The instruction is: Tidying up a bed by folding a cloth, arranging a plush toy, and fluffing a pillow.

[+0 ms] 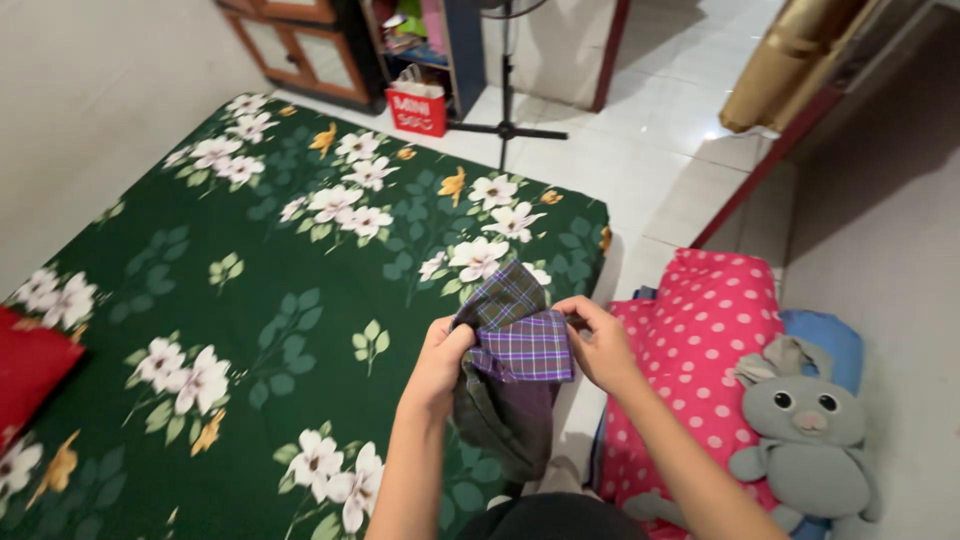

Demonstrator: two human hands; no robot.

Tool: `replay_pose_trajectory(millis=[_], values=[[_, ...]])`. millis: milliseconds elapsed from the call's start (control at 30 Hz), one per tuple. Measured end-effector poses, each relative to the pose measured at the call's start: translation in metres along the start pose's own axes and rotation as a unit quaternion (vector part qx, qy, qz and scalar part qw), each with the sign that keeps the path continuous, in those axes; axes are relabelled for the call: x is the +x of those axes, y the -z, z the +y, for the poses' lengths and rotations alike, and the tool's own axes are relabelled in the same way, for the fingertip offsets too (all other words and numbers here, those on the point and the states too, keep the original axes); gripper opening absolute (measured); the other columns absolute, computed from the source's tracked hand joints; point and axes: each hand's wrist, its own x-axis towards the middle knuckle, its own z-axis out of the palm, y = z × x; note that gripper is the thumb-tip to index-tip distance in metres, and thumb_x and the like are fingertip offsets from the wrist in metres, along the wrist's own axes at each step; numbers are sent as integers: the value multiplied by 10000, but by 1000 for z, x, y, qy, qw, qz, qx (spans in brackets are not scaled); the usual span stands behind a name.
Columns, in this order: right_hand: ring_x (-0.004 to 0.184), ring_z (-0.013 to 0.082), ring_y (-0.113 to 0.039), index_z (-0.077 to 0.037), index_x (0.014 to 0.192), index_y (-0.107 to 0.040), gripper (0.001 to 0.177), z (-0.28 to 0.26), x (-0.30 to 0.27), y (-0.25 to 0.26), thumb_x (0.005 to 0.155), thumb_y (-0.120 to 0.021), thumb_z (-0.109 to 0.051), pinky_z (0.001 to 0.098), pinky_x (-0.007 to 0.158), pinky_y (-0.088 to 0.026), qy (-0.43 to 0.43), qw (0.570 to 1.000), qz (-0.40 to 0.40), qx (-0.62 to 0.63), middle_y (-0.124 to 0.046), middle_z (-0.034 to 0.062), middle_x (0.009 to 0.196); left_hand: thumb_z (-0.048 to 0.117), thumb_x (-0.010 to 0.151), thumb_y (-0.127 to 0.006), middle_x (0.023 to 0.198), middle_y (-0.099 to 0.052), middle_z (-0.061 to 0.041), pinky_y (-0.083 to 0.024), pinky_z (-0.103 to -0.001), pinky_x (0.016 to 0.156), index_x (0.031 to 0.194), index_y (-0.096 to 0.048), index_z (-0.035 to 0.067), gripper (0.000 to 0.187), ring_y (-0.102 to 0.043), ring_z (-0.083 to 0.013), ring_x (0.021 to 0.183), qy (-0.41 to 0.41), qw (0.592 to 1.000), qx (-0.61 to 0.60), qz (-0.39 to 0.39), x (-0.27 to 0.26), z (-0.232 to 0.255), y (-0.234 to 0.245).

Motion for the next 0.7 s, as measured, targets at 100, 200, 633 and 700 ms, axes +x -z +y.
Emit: replay_pose_trajectory(millis=[100,200,633,700], values=[[887,152,-622,-11,1048,-614,132,-13,-6,-23,980,-632,-122,270,790,-513,66,997,7,-40,-624,72,1020,77,930,-571,779,-629,29,-444,-269,608,892,-675,1,134,-550,-82,667,-34,998,8,55,-7,-25,39],[856,188,-593,-14,1033,-573,122,-19,-16,-37,998,-594,-129,286,763,-490,78,993,42,-82,-589,89,1015,106,909,-519,828,-691,26,-495,-256,675,1001,-706,19,226,-607,-90,723,-37,981,5,189,-30,22,11],[644,120,-424,-104,1094,-521,136,-37,22,-57,1051,-524,-233,319,585,-364,-66,977,-201,-30,-448,52,715,93,880,-550,1133,-650,-44,-485,-335,882,1432,-449,79,561,-590,-164,969,-173,905,190,338,-86,42,6],[682,117,-433,-109,1088,-533,129,-48,43,-53,1058,-532,-235,312,608,-385,-17,948,-318,-19,-446,46,750,113,788,-707,1369,-526,-271,-297,-436,1122,1518,-332,25,826,-489,-432,1273,-377,579,565,451,-101,74,-29]])
